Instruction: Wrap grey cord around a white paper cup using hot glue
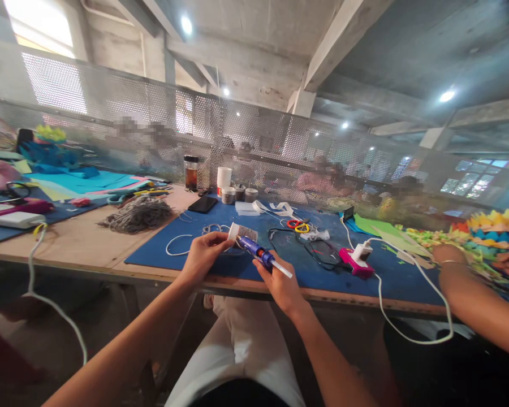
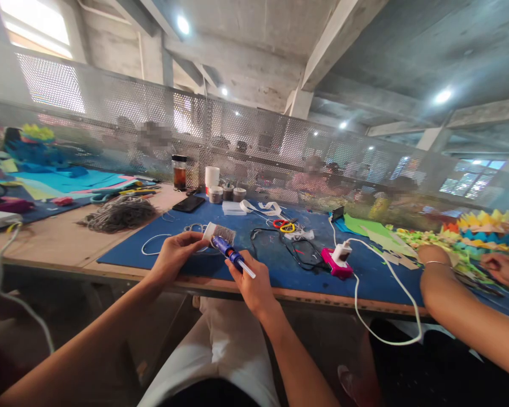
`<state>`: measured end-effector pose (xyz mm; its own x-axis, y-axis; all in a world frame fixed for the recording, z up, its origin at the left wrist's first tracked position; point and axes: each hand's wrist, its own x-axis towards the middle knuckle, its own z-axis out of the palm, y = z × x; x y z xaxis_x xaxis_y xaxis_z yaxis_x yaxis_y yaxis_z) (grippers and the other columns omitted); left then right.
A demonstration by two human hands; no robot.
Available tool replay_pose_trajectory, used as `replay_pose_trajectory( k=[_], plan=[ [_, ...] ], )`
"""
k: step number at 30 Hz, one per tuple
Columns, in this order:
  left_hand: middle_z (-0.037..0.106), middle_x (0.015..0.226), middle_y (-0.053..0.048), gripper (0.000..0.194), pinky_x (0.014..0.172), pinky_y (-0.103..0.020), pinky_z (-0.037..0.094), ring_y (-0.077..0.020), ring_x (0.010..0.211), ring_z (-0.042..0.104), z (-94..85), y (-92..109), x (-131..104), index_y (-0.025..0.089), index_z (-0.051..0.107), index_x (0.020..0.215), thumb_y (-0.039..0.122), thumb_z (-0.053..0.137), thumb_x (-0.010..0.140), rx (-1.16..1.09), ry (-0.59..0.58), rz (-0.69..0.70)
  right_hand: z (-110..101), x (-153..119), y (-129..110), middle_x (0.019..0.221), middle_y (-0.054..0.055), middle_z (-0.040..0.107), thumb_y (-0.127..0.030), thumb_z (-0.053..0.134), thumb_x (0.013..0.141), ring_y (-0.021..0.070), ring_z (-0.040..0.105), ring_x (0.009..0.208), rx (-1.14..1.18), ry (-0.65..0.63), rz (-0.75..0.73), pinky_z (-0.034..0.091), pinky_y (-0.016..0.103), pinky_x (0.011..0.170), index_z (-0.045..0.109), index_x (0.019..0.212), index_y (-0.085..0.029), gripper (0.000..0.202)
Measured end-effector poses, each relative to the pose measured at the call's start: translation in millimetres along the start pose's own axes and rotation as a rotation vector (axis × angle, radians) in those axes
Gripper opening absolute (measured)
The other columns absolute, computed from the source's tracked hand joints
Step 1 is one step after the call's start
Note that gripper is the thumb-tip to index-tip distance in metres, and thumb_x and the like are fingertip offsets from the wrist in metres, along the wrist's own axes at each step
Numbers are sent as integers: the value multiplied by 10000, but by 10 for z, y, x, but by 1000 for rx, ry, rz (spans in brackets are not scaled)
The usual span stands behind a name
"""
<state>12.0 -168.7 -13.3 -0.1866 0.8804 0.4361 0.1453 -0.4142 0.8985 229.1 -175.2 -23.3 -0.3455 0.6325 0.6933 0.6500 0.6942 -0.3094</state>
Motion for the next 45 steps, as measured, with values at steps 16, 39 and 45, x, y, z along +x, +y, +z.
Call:
replay_pose_trajectory(
  k=[16,39,45],
  plan=[
    [716,788,-36,292,658,-255,442,-172,706,622,2,0,-4,163,718,851,408,725,692,-7,11,-9,-22,2,-2,736,6,649,-411,458,932,152,629,647,-23,-27,-9,374,227,561,549,891,-211,224],
    [725,831,-43,272,693,-268,450,-190,751,633,3,20,-5,171,720,864,381,730,690,-12,3,-6,-32,-12,8,745,12,647,-411,450,935,152,625,656,-3,-20,-11,390,226,581,551,890,-208,231],
    [721,819,-38,281,676,-261,444,-182,732,627,6,-1,-2,167,718,866,385,733,690,-13,6,-17,-32,-13,8,747,6,641,-404,455,935,152,620,662,1,-27,-6,380,230,581,547,899,-210,218]
  ],
)
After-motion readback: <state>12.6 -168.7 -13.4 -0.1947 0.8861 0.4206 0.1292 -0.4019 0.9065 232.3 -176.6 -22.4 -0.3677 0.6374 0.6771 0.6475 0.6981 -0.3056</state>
